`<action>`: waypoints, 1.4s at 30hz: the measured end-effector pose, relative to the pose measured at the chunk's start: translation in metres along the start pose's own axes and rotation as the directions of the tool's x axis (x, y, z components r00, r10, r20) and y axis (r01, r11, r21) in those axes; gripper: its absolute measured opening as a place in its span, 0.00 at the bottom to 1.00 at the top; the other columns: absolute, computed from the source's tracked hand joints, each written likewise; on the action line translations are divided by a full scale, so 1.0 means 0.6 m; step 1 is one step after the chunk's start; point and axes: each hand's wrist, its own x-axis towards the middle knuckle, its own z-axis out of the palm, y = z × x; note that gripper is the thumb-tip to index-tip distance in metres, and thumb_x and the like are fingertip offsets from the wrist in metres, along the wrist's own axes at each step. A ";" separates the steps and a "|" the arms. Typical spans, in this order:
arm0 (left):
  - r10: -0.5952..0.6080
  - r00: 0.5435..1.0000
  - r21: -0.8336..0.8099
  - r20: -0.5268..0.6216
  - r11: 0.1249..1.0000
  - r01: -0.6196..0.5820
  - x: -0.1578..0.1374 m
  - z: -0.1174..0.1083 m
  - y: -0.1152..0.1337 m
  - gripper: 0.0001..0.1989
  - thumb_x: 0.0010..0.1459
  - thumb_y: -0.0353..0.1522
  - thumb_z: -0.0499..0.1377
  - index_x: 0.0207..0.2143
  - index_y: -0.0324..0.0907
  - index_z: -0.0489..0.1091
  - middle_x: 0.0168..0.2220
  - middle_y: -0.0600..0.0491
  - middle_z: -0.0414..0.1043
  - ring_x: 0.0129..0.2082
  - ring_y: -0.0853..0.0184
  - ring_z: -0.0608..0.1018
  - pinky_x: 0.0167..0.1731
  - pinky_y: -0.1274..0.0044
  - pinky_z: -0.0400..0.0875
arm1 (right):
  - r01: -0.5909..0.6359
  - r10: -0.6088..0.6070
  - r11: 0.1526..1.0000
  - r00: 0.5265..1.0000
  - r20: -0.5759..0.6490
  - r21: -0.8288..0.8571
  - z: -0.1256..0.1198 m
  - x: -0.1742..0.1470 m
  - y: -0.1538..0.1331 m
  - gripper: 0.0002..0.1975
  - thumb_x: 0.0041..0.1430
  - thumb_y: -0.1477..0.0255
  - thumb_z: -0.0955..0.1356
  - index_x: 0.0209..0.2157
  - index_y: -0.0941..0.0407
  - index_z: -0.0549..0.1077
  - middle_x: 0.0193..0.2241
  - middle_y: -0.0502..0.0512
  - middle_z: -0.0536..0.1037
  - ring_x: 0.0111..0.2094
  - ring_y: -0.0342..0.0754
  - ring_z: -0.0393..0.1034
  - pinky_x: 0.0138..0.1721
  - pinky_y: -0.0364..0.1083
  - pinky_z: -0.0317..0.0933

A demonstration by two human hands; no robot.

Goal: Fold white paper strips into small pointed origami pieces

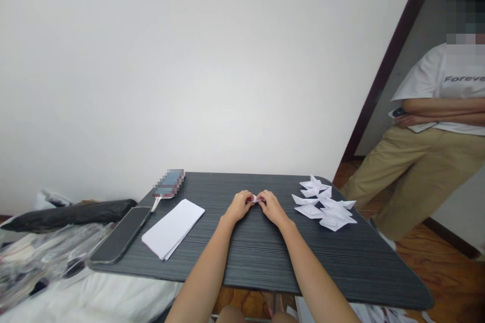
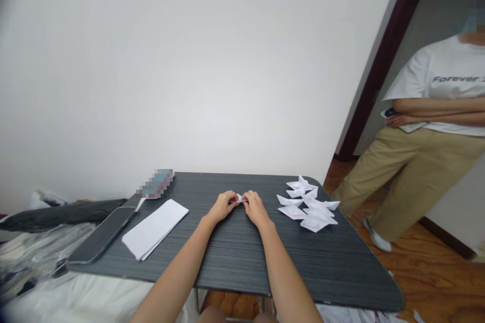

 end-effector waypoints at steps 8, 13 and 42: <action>-0.095 0.993 -0.127 -0.063 0.988 0.087 0.001 0.001 -0.008 0.08 0.50 0.32 0.52 0.29 0.38 0.68 0.26 0.54 0.68 0.26 0.72 0.67 0.28 0.81 0.61 | -0.048 0.049 0.999 0.999 -0.011 0.010 -0.001 0.004 -0.001 0.06 0.51 0.75 0.60 0.26 0.57 0.67 0.26 0.51 0.65 0.30 0.44 0.59 0.33 0.42 0.53; -0.099 0.993 -0.123 -0.070 0.988 0.090 0.002 0.001 -0.008 0.07 0.50 0.30 0.51 0.30 0.38 0.68 0.26 0.54 0.68 0.26 0.72 0.68 0.29 0.80 0.61 | -0.068 0.068 0.997 0.998 -0.005 -0.027 0.002 0.006 -0.001 0.06 0.52 0.74 0.60 0.25 0.57 0.66 0.25 0.51 0.65 0.29 0.43 0.58 0.31 0.41 0.52; -0.102 0.988 -0.100 -0.114 0.991 0.091 0.005 0.008 -0.017 0.07 0.49 0.28 0.50 0.29 0.38 0.67 0.26 0.53 0.67 0.25 0.72 0.67 0.28 0.80 0.61 | -0.104 0.103 0.995 0.994 -0.022 -0.009 0.007 0.010 0.005 0.06 0.50 0.74 0.60 0.22 0.56 0.66 0.22 0.49 0.64 0.26 0.42 0.59 0.28 0.40 0.51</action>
